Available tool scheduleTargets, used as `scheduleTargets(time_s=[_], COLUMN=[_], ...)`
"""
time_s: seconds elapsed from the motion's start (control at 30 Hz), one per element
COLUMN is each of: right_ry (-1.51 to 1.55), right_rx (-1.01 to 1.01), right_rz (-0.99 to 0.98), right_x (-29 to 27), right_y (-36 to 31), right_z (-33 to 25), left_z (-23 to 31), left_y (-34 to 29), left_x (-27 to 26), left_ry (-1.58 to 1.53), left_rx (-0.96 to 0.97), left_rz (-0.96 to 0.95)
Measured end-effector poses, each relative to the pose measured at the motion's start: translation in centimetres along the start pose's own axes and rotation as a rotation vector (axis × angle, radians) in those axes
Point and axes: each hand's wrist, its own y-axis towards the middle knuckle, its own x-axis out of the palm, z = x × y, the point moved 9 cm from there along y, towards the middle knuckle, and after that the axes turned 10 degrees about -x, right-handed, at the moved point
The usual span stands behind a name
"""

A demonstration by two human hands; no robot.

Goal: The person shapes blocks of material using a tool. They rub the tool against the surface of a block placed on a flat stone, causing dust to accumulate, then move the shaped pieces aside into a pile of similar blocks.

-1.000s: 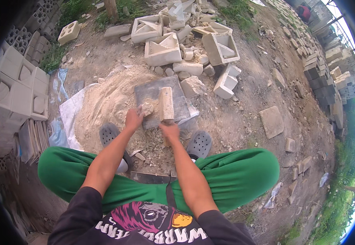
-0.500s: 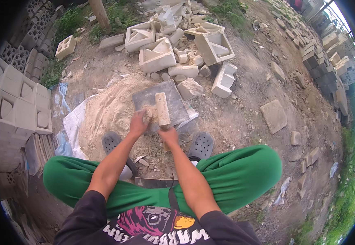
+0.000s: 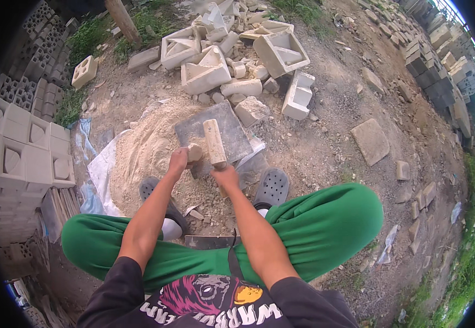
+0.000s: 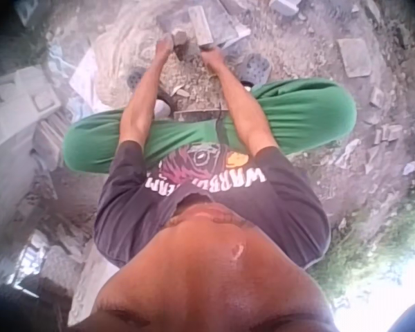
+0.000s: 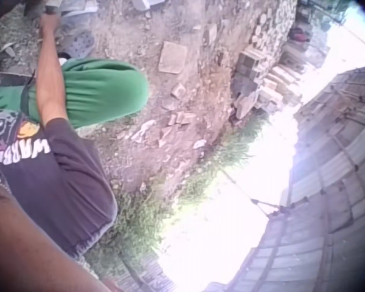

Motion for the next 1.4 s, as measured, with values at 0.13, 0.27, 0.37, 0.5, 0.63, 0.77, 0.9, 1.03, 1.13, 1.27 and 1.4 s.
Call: scheduleTargets(time_s=[0.13, 0.27, 0.37, 0.5, 0.63, 0.77, 0.9, 1.03, 1.13, 1.27, 1.4], right_ry=[-0.014, 0.019, 0.009, 0.015, 0.008, -0.028, -0.02, -0.034, -0.028, -0.005, -0.022], right_rx=[0.002, -0.012, -0.004, 0.047, -0.009, -0.008, -0.016, -0.032, -0.023, -0.06, -0.089], right_rz=[-0.001, -0.016, -0.019, -0.036, 0.01, -0.007, -0.007, 0.009, -0.015, -0.003, 0.042], right_x=[0.0, 0.2, 0.1, 0.1, 0.0, 0.7, 0.7, 0.5, 0.7, 0.7, 0.1], right_y=[0.7, 0.2, 0.0, -0.3, 1.3, 1.4, 1.2, 1.6, 1.5, 1.9, 1.8], right_z=[0.8, -0.2, -0.7, -0.5, 1.8, 1.9, 1.9, 2.4, 2.3, 2.1, 0.7], left_z=[1.9, 2.8, 2.2, -0.9, -1.3, -1.7, -2.2, -0.9, 2.5, 3.3, 3.0], left_y=[-1.1, -2.1, -1.2, -0.3, 0.5, 0.7, 0.7, -0.6, -3.8, -5.6, -4.4], left_x=[-0.7, -0.9, -0.2, 0.0, 1.2, -1.4, -3.0, -2.8, -1.3, 1.9, 1.4], left_ry=[0.494, 0.528, 0.592, 0.115, -0.187, -0.026, 0.074, 0.526, 0.629, 0.721, 0.718], left_rx=[0.148, 0.426, 0.333, -0.106, -0.1, -0.055, -0.123, -0.026, 0.511, 0.829, 0.721], left_rz=[0.214, 0.243, 0.162, 0.034, -0.072, 0.176, 0.197, 0.257, 0.32, 0.132, 0.141])
